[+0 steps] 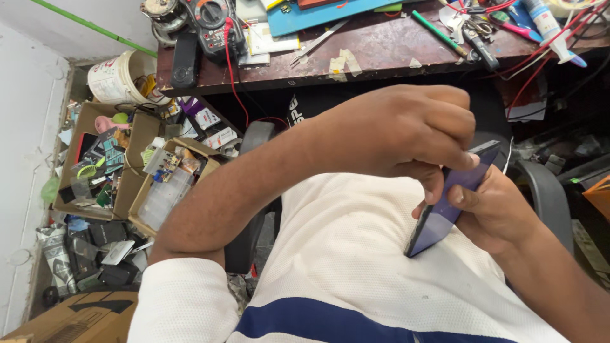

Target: The person repairs a smartphone at a cluttered workbench. They pry open the phone with a tool, remove the back cover, work on the internal battery and a small circuit board, reattach the cover, and power the phone on, with the vivo logo appearing on the screen.

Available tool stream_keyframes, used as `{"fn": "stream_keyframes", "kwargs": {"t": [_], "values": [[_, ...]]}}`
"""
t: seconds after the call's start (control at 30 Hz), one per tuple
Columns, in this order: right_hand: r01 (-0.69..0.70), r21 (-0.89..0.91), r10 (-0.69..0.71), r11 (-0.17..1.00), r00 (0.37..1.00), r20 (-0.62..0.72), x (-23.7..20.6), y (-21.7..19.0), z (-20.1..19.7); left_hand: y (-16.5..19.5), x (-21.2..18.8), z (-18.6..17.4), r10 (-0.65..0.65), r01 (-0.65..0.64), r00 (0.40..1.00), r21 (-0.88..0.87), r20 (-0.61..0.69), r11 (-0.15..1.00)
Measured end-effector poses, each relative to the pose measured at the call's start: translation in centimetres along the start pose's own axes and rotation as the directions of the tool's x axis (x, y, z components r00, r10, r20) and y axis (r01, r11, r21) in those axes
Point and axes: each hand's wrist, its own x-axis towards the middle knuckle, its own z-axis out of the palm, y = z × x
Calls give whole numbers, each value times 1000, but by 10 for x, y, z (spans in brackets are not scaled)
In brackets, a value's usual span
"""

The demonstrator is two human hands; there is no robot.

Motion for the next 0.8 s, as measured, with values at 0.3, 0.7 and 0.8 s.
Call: {"fn": "stream_keyframes", "kwargs": {"t": [0.3, 0.7, 0.8], "values": [[9, 28, -10, 1000, 999, 42, -3, -3, 6, 5, -17, 23, -167, 160, 982, -86, -87, 983], [54, 113, -71, 992, 986, 149, 5, 3, -27, 14, -21, 35, -239, 250, 951, 31, -198, 968], [10, 319, -168, 948, 866, 471, 27, -9, -24, 16, -38, 38, -393, 371, 907, -154, -150, 916]]}}
